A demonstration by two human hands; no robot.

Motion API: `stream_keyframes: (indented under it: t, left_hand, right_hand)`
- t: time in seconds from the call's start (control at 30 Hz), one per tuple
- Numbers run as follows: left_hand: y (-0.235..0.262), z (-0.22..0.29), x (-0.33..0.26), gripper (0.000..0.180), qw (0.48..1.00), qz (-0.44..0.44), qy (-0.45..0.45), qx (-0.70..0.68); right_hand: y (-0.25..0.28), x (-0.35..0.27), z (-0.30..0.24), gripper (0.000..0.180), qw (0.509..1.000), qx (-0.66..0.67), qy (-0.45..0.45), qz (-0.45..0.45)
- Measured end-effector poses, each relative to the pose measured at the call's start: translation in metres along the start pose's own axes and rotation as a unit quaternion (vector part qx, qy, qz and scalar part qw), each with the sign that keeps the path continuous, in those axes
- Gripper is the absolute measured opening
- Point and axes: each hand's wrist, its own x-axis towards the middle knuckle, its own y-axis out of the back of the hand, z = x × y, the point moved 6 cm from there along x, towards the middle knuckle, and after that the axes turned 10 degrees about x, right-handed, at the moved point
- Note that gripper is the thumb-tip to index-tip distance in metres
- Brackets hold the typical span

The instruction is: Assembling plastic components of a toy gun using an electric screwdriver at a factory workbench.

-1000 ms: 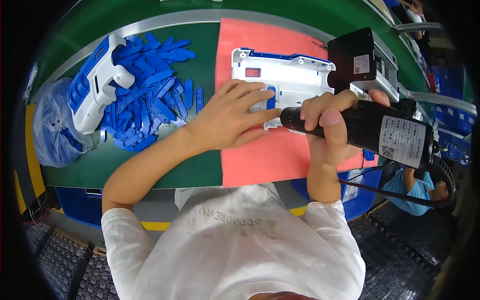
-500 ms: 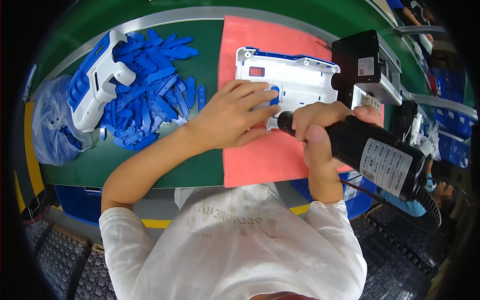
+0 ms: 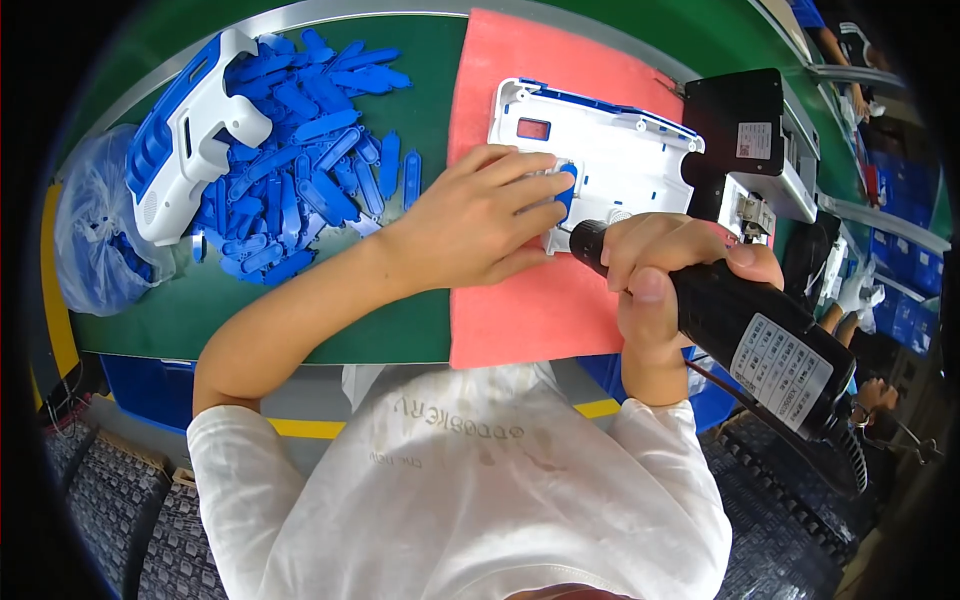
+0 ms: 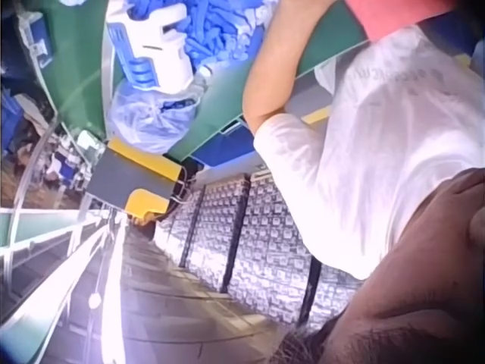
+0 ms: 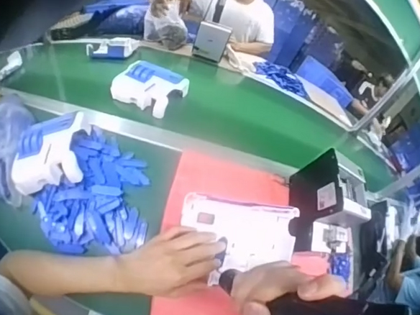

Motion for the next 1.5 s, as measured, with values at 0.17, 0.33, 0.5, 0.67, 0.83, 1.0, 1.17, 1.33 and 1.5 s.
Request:
stream_keyframes:
  t: [0.17, 0.33, 0.5, 0.67, 0.83, 1.0, 1.17, 1.33, 1.5]
  left_hand:
    - [0.000, -0.001, -0.001, 0.043, 1.000, 0.004, -0.004, 0.000]
    - [0.000, -0.002, -0.002, 0.040, 1.000, 0.017, -0.001, -0.003]
    - [-0.001, -0.002, -0.003, 0.031, 1.000, 0.031, -0.006, -0.001]
    - [-0.001, -0.002, -0.004, 0.031, 1.000, 0.029, -0.005, 0.003]
    - [0.003, 0.006, 0.001, 0.033, 0.999, 0.016, -0.030, 0.027]
    - [-0.003, 0.005, -0.002, 0.037, 0.993, -0.002, -0.005, 0.118]
    - [0.067, -0.008, 0.045, 0.031, 0.969, -0.094, 0.197, -0.114]
    - [0.109, -0.075, 0.082, 0.039, 0.793, -0.014, 0.360, -0.491]
    - [0.083, -0.141, 0.124, 0.038, 0.961, 0.089, 0.261, -0.028]
  right_hand:
    - [0.009, -0.001, 0.003, 0.057, 0.996, 0.091, -0.009, -0.016]
    - [0.001, -0.001, -0.002, 0.050, 0.999, 0.018, -0.029, 0.008]
    - [-0.007, 0.002, 0.002, 0.052, 0.996, -0.075, 0.001, 0.041]
    - [-0.006, -0.006, -0.001, 0.047, 0.999, -0.025, -0.016, -0.012]
    - [0.007, -0.010, 0.001, 0.047, 0.999, -0.035, -0.011, 0.010]
    - [0.020, 0.006, -0.045, 0.056, 0.976, 0.063, 0.085, 0.191]
    - [0.068, -0.002, -0.114, 0.054, 0.956, 0.257, 0.110, 0.091]
    - [0.091, -0.042, -0.070, 0.065, 0.971, 0.072, -0.022, 0.228]
    - [0.092, -0.056, -0.023, 0.051, 0.960, -0.077, -0.100, 0.249]
